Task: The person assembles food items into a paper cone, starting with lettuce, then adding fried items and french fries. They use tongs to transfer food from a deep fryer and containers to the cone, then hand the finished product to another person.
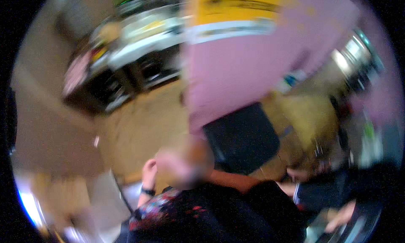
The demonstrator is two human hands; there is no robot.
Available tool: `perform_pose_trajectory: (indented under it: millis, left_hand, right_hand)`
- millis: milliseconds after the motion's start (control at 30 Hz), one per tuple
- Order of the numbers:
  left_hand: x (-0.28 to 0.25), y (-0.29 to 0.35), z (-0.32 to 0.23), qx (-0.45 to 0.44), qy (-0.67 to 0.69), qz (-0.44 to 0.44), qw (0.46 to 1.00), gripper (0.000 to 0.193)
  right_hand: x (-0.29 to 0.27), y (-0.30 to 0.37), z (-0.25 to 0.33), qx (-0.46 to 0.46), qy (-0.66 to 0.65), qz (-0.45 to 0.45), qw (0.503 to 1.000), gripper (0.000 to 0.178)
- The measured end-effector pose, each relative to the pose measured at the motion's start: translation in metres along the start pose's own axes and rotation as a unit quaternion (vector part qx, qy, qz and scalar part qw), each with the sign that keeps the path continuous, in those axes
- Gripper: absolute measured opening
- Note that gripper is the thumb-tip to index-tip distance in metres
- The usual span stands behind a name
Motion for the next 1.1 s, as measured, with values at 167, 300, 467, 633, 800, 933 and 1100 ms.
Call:
perform_pose_trajectory:
  millis: [167, 300, 467, 633, 800, 933, 1100]
  left_hand:
    - [-0.071, -0.044, 0.090, -0.120, 0.108, -0.064, 0.985, 0.014]
    - [-0.083, -0.088, 0.100, -0.151, 0.093, -0.019, 0.984, 0.014]
    - [-0.099, -0.127, 0.128, -0.198, 0.093, 0.005, 0.976, 0.018]
    - [-0.128, -0.181, 0.120, -0.198, 0.076, 0.086, 0.973, 0.018]
    - [-0.141, -0.231, 0.121, -0.163, 0.061, 0.186, 0.967, 0.014]
    - [-0.143, -0.254, 0.117, -0.163, 0.078, 0.248, 0.952, 0.011]
    - [-0.142, -0.261, 0.119, -0.167, 0.078, 0.249, 0.951, 0.011]
  right_hand:
    - [-0.001, -0.065, 0.002, -0.068, -0.095, 0.073, 0.990, 0.035]
    - [-0.030, -0.126, -0.034, -0.072, -0.041, 0.022, 0.996, 0.039]
    - [-0.044, -0.138, -0.016, 0.002, -0.065, 0.000, 0.998, 0.041]
    - [-0.047, -0.189, -0.012, 0.022, -0.099, -0.058, 0.993, 0.041]
    - [-0.043, -0.205, 0.006, -0.055, -0.061, -0.153, 0.985, 0.039]
    - [-0.056, -0.231, -0.005, -0.089, -0.010, -0.154, 0.984, 0.039]
    - [-0.042, -0.226, 0.002, -0.119, -0.074, -0.186, 0.973, 0.037]
Point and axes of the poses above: each hand's wrist, its own y-axis away from the middle knuckle, its own x-axis out of the palm, z = x × y, the point moved 3 cm from there along -y, towards the middle knuckle, and after that the axes turned 1 degree about -z, right-handed, at the moved point
